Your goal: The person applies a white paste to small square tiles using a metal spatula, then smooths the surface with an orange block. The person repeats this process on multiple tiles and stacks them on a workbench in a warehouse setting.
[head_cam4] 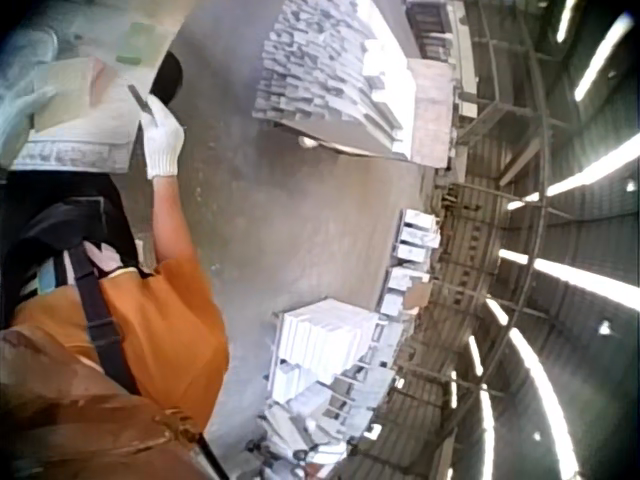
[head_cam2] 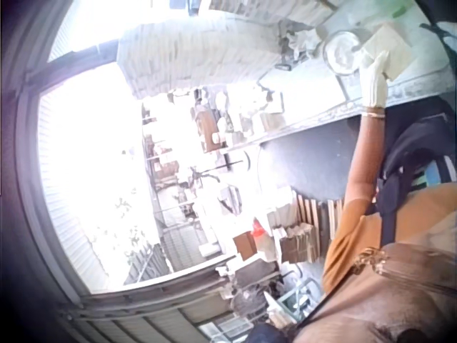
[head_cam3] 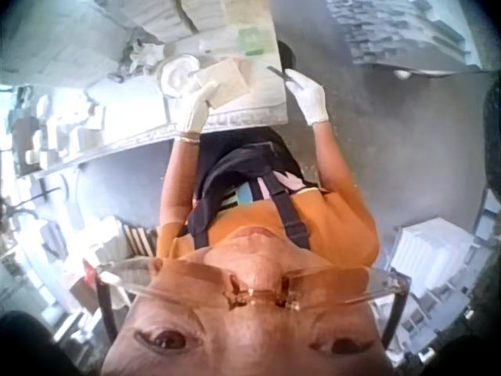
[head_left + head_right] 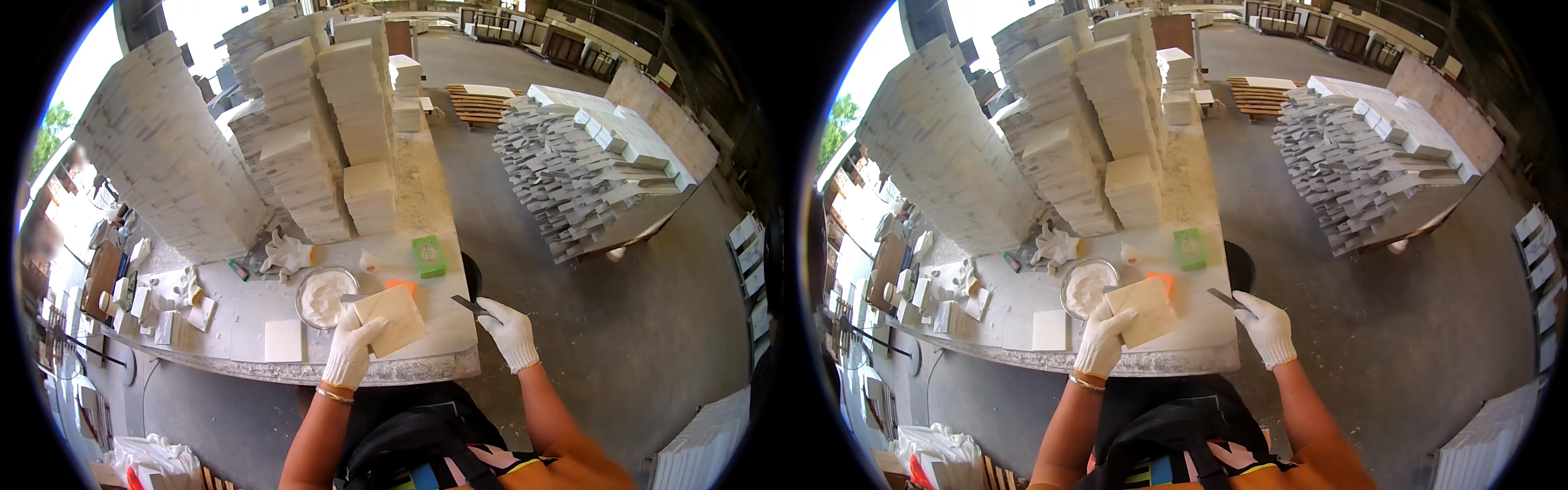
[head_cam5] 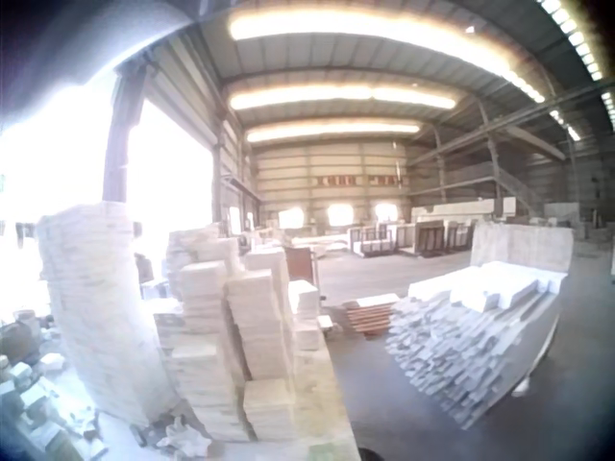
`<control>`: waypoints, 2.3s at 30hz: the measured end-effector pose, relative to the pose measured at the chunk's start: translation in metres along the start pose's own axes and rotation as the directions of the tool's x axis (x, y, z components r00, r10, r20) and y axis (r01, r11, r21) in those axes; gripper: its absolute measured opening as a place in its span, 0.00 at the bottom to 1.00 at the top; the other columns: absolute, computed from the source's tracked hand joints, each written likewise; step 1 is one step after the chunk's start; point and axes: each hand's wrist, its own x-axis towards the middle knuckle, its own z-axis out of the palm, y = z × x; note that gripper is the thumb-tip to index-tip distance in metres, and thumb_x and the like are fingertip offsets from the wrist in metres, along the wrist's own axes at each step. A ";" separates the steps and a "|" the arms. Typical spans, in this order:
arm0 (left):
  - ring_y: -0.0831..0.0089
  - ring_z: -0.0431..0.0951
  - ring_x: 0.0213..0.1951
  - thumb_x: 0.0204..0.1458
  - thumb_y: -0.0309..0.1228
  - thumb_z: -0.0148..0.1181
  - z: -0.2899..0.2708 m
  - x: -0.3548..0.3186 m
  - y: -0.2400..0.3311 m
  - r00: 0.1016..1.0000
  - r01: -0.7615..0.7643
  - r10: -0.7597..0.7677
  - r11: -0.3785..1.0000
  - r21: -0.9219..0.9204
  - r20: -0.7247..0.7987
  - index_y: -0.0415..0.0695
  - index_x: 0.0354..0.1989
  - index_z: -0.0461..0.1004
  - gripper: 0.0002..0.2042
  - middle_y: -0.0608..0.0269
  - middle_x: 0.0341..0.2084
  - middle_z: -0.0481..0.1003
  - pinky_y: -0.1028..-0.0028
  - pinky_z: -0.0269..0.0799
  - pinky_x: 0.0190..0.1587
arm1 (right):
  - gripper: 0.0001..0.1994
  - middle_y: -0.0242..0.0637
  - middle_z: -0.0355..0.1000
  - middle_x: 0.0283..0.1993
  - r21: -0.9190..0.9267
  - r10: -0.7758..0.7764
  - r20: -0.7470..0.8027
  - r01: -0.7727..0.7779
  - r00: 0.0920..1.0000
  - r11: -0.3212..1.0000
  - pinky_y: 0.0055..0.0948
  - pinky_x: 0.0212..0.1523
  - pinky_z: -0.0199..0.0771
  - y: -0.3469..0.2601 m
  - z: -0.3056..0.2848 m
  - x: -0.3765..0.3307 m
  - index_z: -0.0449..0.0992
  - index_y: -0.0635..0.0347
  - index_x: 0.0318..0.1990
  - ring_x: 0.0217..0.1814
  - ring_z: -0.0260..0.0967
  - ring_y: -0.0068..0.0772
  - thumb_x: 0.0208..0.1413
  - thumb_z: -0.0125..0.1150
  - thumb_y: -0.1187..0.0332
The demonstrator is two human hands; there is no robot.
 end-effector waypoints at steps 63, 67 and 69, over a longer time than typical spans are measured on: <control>0.57 0.69 0.59 0.22 0.44 0.77 0.061 0.041 -0.093 0.743 -0.604 0.345 -0.024 0.797 0.573 0.47 0.53 0.70 0.41 0.61 0.52 0.72 0.58 0.67 0.58 | 0.20 0.30 0.73 0.30 0.319 0.344 0.269 -0.420 0.900 0.850 0.19 0.28 0.68 0.033 -0.016 -0.036 0.74 0.56 0.63 0.27 0.65 0.15 0.65 0.55 0.67; 0.57 0.69 0.59 0.23 0.44 0.77 0.060 0.041 -0.089 0.790 -0.575 0.277 0.022 0.818 0.548 0.48 0.53 0.70 0.41 0.61 0.52 0.72 0.57 0.66 0.58 | 0.19 0.28 0.72 0.31 0.319 0.337 0.309 -0.431 0.889 0.844 0.19 0.29 0.69 0.034 -0.007 -0.026 0.75 0.57 0.62 0.28 0.65 0.14 0.65 0.55 0.70; 0.57 0.69 0.60 0.24 0.44 0.76 0.059 0.041 -0.088 0.793 -0.573 0.259 0.014 0.819 0.551 0.47 0.54 0.70 0.41 0.61 0.53 0.72 0.56 0.65 0.59 | 0.18 0.27 0.72 0.31 0.307 0.318 0.300 -0.407 0.899 0.861 0.18 0.29 0.69 0.038 -0.005 -0.018 0.76 0.57 0.62 0.28 0.64 0.14 0.65 0.55 0.70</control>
